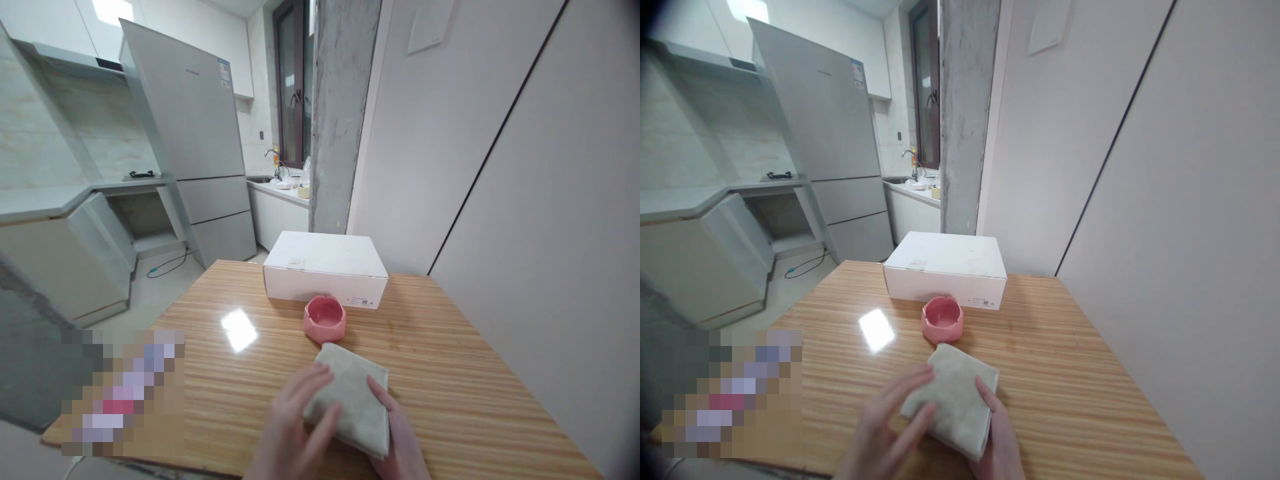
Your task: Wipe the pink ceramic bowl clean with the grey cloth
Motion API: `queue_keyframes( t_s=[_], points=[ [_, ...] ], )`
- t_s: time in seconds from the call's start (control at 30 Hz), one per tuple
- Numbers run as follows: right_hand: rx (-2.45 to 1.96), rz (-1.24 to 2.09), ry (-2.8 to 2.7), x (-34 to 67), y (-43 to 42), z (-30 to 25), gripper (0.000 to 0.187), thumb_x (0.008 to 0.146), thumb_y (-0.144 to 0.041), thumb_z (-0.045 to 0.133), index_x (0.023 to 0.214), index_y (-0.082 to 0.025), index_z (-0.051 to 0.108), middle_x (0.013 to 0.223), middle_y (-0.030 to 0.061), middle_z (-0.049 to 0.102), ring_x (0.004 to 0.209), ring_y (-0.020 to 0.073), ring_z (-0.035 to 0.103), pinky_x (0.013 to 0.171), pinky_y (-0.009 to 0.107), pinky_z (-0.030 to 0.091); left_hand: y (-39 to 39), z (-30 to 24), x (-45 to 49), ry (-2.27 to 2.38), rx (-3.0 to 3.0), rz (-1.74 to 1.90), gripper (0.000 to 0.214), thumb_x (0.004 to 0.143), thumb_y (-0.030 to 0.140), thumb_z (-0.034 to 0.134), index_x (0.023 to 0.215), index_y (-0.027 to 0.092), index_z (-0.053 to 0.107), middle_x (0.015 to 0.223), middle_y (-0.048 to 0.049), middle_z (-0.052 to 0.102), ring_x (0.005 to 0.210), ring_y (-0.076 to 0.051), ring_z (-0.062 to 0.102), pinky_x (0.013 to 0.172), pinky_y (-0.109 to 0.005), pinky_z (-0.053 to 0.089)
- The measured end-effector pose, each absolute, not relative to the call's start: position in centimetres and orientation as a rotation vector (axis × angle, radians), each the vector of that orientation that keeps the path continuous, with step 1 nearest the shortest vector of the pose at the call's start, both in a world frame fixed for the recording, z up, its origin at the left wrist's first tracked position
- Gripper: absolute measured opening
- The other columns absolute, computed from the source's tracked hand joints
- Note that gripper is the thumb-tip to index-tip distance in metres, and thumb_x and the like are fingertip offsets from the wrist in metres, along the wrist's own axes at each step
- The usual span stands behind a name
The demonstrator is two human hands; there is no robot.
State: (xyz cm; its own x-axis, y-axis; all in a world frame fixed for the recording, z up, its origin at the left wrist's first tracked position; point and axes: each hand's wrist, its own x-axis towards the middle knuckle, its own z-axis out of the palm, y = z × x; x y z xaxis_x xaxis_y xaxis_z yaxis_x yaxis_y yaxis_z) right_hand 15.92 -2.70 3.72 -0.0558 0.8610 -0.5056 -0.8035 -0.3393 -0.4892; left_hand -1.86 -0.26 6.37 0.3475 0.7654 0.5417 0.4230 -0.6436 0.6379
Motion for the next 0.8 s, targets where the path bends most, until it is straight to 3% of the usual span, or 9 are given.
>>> queue_keyframes(
  t_s=[0.07,0.2,0.3,0.37,0.57,0.67,0.8],
  points=[
    [-0.932,1.602,-0.02,17.2,-2.7,3.8,0.03,0.074,-0.033,0.072,0.096,-0.012,0.07,0.085,0.0114,0.078,0.094,0.0314,0.072,0.084,0.044,0.058,2.9,8.1,-2.2,1.216,1.952,1.217,0.047,0.086,0.035,0.063,0.13,0.024,0.055,0.134,-0.0093,0.059,0.126,-0.027,0.054,0.106,-0.044,0.045],
    [-0.999,1.45,-0.107,20.3,-2.5,3.9,0.033,0.075,-0.034,0.072,0.102,-0.015,0.068,0.091,0.0108,0.078,0.099,0.0319,0.071,0.086,0.046,0.058,10.1,7.1,-1.4,1.212,1.749,1.074,0.106,0.059,0.039,0.085,0.147,0.018,0.03,0.153,-0.0183,0.033,0.142,-0.034,0.029,0.116,-0.05,0.025],
    [-1.017,1.352,-0.22,22.8,-1.8,3.7,0.035,0.076,-0.037,0.072,0.104,-0.017,0.068,0.095,0.0114,0.078,0.098,0.0335,0.071,0.084,0.049,0.059,13.2,4.7,-0.2,0.97,1.662,0.997,0.122,0.049,0.031,0.091,0.148,0.016,0.022,0.147,-0.0198,0.041,0.137,-0.032,0.039,0.114,-0.046,0.03],
    [-1.03,1.295,-0.244,24.2,-1.1,3.6,0.036,0.076,-0.037,0.072,0.106,-0.017,0.068,0.094,0.0116,0.078,0.097,0.0338,0.071,0.083,0.049,0.06,13.7,4.0,0.5,0.865,1.646,1.025,0.121,0.046,0.026,0.092,0.147,0.017,0.026,0.141,-0.0163,0.05,0.13,-0.029,0.048,0.111,-0.043,0.035],
    [-1.094,1.057,-0.226,24.8,2.2,5.1,0.043,0.077,-0.036,0.074,0.115,-0.019,0.066,0.098,0.0092,0.077,0.092,0.0289,0.073,0.084,0.043,0.06,12.5,5.6,1.2,0.921,1.715,1.081,0.084,0.053,0.023,0.088,0.128,0.022,0.051,0.127,-0.0081,0.061,0.115,-0.024,0.059,0.101,-0.039,0.046],
    [-1.155,0.978,-0.33,23.1,4.1,6.1,0.049,0.077,-0.042,0.074,0.119,-0.019,0.064,0.106,0.0072,0.076,0.098,0.0278,0.07,0.091,0.041,0.055,11.9,6.3,1.5,0.911,1.713,1.137,0.091,0.049,0.021,0.089,0.131,0.022,0.049,0.13,-0.0086,0.059,0.117,-0.025,0.057,0.102,-0.039,0.045],
    [-1.23,0.79,-0.851,20.2,6.0,6.4,0.052,0.081,-0.05,0.068,0.12,-0.015,0.065,0.117,0.0104,0.071,0.115,0.0315,0.06,0.107,0.046,0.039,10.8,6.8,2.1,0.782,1.654,1.179,0.1,0.049,0.02,0.09,0.136,0.023,0.042,0.137,-0.0095,0.053,0.123,-0.026,0.053,0.106,-0.04,0.042]
  ],
)
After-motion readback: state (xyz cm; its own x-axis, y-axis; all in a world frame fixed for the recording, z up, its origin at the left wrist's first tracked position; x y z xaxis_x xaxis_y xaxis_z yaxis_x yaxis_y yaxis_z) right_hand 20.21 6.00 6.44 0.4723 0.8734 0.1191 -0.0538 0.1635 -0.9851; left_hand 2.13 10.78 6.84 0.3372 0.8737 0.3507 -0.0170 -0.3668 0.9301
